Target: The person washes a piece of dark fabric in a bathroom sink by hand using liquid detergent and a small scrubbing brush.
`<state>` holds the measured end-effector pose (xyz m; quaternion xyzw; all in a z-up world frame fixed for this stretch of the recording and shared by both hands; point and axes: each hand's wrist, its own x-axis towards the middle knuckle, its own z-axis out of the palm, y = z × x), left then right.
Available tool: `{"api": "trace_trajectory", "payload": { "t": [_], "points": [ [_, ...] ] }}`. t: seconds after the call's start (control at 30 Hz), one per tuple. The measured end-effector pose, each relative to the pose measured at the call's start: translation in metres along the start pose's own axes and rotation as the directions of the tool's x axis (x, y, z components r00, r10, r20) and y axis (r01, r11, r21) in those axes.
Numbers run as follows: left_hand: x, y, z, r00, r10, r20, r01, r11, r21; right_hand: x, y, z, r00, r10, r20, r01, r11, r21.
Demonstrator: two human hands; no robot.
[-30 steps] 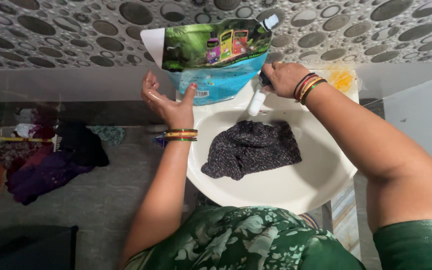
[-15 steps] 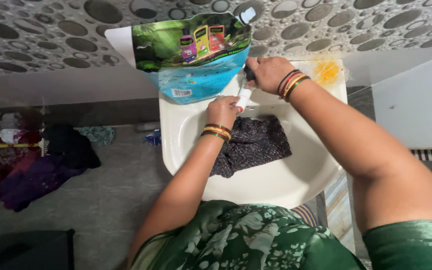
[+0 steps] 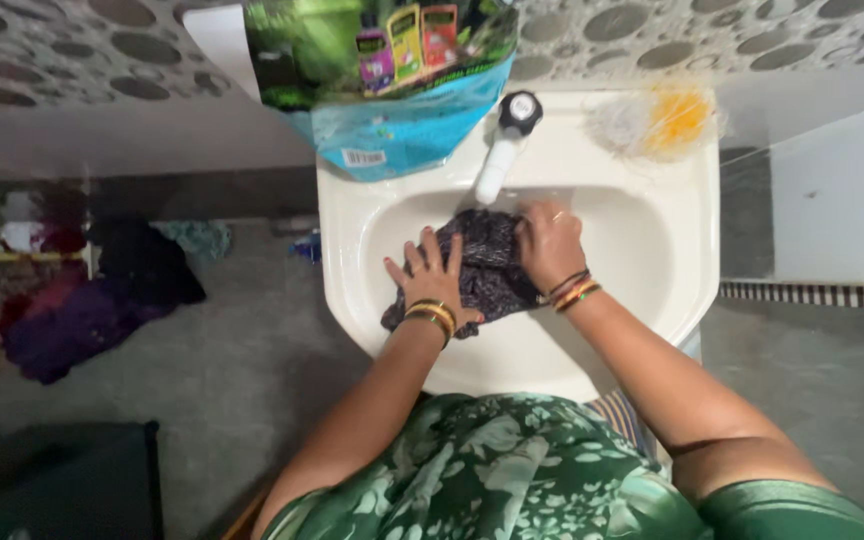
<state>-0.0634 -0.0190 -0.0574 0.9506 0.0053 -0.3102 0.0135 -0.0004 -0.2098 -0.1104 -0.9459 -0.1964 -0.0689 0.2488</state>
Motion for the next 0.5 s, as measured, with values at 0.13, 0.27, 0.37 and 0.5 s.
{"api": "trace_trajectory", "payload": {
  "t": [0.13, 0.27, 0.37, 0.5],
  "points": [
    [0.02, 0.006, 0.007, 0.997, 0.012, 0.071, -0.012, 1.0, -0.003, -0.034, -0.015, 0.036, 0.926, -0.339, 0.167, 0.375, 0.881, -0.289],
    [0.068, 0.008, 0.049, 0.993, 0.027, -0.116, -0.026, 1.0, 0.011, -0.031, 0.015, 0.065, 0.943, -0.245, 0.227, 0.304, 0.91, -0.28],
    [0.089, 0.006, 0.075, 0.987, 0.063, -0.149, -0.075, 0.994, -0.077, -0.028, 0.044, 0.081, 0.924, -0.235, 0.301, 0.302, 0.932, -0.2],
    [0.111, -0.003, 0.064, 0.992, 0.014, -0.122, -0.044, 0.969, -0.244, 0.005, 0.057, 0.085, 0.841, -0.247, 0.481, 0.374, 0.908, -0.189]
  ]
}}
